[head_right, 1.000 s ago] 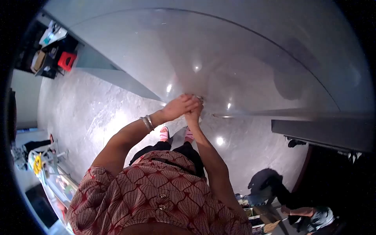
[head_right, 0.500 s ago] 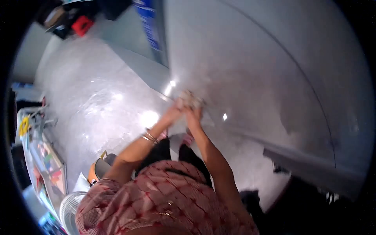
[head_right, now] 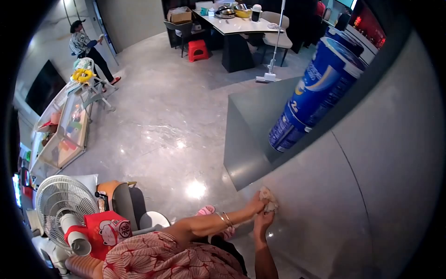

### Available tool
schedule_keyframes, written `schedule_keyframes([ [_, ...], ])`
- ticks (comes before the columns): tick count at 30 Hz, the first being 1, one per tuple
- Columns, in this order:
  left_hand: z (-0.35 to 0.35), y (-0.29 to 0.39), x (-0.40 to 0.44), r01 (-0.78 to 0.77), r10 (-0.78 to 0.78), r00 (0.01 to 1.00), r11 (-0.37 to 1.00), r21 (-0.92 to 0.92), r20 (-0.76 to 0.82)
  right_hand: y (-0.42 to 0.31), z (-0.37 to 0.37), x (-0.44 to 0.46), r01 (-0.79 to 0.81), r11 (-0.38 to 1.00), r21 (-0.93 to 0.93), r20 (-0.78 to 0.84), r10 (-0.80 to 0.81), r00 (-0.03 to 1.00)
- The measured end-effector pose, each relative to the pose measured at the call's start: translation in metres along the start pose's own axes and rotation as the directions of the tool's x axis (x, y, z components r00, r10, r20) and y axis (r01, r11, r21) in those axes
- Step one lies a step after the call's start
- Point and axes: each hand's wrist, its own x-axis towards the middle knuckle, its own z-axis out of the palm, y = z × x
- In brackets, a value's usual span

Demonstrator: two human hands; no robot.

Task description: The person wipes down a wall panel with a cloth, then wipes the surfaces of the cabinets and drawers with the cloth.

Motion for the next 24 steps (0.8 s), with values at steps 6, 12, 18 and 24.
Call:
schedule_keyframes([
  [6, -0.034, 0.077, -0.018, 0.001, -0.013, 0.993, 0.994, 0.108, 0.113, -0.100, 0.018, -0.005, 0.025, 0.995, 0.092, 0.055, -0.030, 0.998],
  [12, -0.059, 0.121, -0.002, -0.117, 0.148, 0.931, 0.987, -0.111, 0.335, -0.156, 0.064, 0.017, 0.050, 0.968, -0.246, -0.156, -0.090, 0.984],
  [18, -0.171, 0.167, -0.009, -0.184, 0.302, 0.882, 0.928, -0.325, 0.361, -0.191, 0.134, 0.017, 0.412, 0.855, -0.316, 0.044, -0.420, 0.906],
  [24, -0.248, 0.225, 0.007, -0.178, 0.316, 0.871, 0.917, -0.358, 0.377, -0.240, 0.208, 0.041, 0.380, 0.792, -0.477, 0.062, -0.401, 0.914],
])
